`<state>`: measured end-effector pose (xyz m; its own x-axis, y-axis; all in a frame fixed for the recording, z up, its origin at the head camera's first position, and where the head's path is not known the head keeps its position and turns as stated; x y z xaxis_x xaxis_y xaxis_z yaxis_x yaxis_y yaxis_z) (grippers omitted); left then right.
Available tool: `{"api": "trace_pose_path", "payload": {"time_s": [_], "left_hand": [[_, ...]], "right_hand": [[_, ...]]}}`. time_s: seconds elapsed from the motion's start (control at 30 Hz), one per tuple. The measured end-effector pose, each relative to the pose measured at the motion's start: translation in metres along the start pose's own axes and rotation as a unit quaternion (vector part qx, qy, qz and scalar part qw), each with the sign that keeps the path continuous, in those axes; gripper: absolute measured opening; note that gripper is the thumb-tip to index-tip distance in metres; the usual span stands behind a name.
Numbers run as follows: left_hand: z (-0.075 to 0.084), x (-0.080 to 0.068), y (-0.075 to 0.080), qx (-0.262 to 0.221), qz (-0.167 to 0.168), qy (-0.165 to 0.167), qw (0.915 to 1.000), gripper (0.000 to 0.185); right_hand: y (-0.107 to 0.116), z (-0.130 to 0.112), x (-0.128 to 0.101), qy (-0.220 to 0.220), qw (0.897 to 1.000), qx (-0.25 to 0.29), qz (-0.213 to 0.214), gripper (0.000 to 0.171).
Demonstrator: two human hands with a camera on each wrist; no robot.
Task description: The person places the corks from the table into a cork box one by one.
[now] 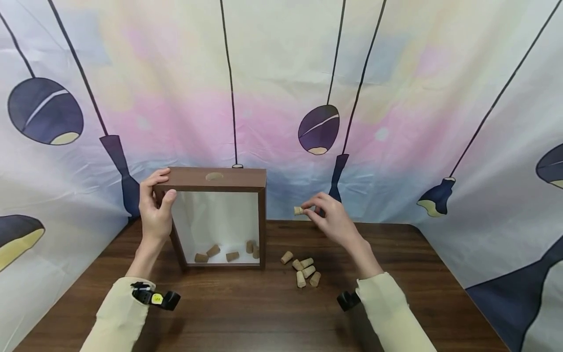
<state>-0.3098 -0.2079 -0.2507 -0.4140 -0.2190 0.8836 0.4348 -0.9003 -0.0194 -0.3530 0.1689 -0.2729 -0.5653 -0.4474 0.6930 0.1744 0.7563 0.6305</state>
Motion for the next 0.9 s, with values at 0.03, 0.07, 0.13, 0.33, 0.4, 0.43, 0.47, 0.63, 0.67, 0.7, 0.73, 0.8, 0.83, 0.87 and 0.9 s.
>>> {"api": "trace_pose_path", "payload": {"time_s": [0.03,0.07,0.13,0.33,0.4,0.43,0.47,0.63,0.67,0.7,0.73,0.8,0.83,0.87,0.9], "left_hand": [[0.0,0.0,0.0,0.0,-0.001,0.0,1.0,0.032],[0.0,0.0,0.0,0.0,-0.002,-0.001,1.0,0.032],[-0.003,0.0,-0.001,0.0,-0.003,0.0,1.0,0.033],[-0.029,-0.002,0.0,-0.002,0.001,0.003,1.0,0.034],[-0.026,-0.002,0.0,-0.004,0.0,0.003,1.0,0.034],[-0.023,-0.002,0.0,-0.005,-0.001,0.002,1.0,0.034],[-0.018,-0.002,0.0,-0.006,-0.002,0.001,1.0,0.034],[-0.003,0.001,-0.001,-0.005,-0.003,-0.002,1.0,0.033],[-0.003,0.001,-0.001,-0.005,-0.003,-0.002,1.0,0.033],[-0.003,0.0,-0.001,-0.005,-0.003,-0.002,1.0,0.033],[-0.002,0.0,0.0,-0.004,-0.001,-0.003,1.0,0.033],[-0.003,0.001,0.0,-0.004,0.0,-0.003,1.0,0.034],[-0.002,0.001,0.0,-0.004,0.001,-0.003,1.0,0.034],[-0.003,0.001,0.001,-0.003,0.001,-0.003,1.0,0.034],[-0.003,0.001,0.001,-0.002,0.001,-0.002,1.0,0.034]], "right_hand": [[0.002,-0.003,0.003,0.007,1.0,0.001,0.005,0.015],[0.004,-0.006,0.005,0.012,1.0,0.002,0.009,0.016],[0.008,-0.011,0.01,0.022,1.0,0.001,0.018,0.016],[0.017,-0.025,0.024,0.027,0.999,-0.002,0.031,0.016],[0.018,-0.029,0.028,0.033,0.999,-0.007,0.034,0.016],[0.02,-0.031,0.03,0.038,0.999,-0.009,0.037,0.016],[0.021,-0.034,0.032,0.042,0.998,-0.012,0.04,0.016],[0.028,-0.047,0.047,0.065,0.996,-0.017,0.06,0.016],[0.028,-0.05,0.05,0.069,0.996,-0.018,0.061,0.015],[0.029,-0.054,0.053,0.073,0.995,-0.018,0.061,0.015],[0.03,-0.057,0.056,0.077,0.995,-0.018,0.061,0.016],[0.03,-0.064,0.063,0.083,0.995,-0.016,0.059,0.015],[0.03,-0.067,0.066,0.085,0.995,-0.015,0.057,0.015],[0.03,-0.07,0.068,0.087,0.995,-0.013,0.055,0.015],[0.029,-0.072,0.071,0.089,0.995,-0.009,0.053,0.015]]}}
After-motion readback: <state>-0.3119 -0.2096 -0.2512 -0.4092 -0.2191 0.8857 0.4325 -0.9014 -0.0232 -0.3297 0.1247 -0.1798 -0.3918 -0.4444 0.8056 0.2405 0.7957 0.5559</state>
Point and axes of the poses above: each hand's wrist, its own x-axis towards the middle knuckle, its own y-axis out of the back of the hand, z = x × y, the point moved 8 cm from there along x, towards the middle knuckle, and after that the axes turned 6 degrees about x, right-handed, at the moved point
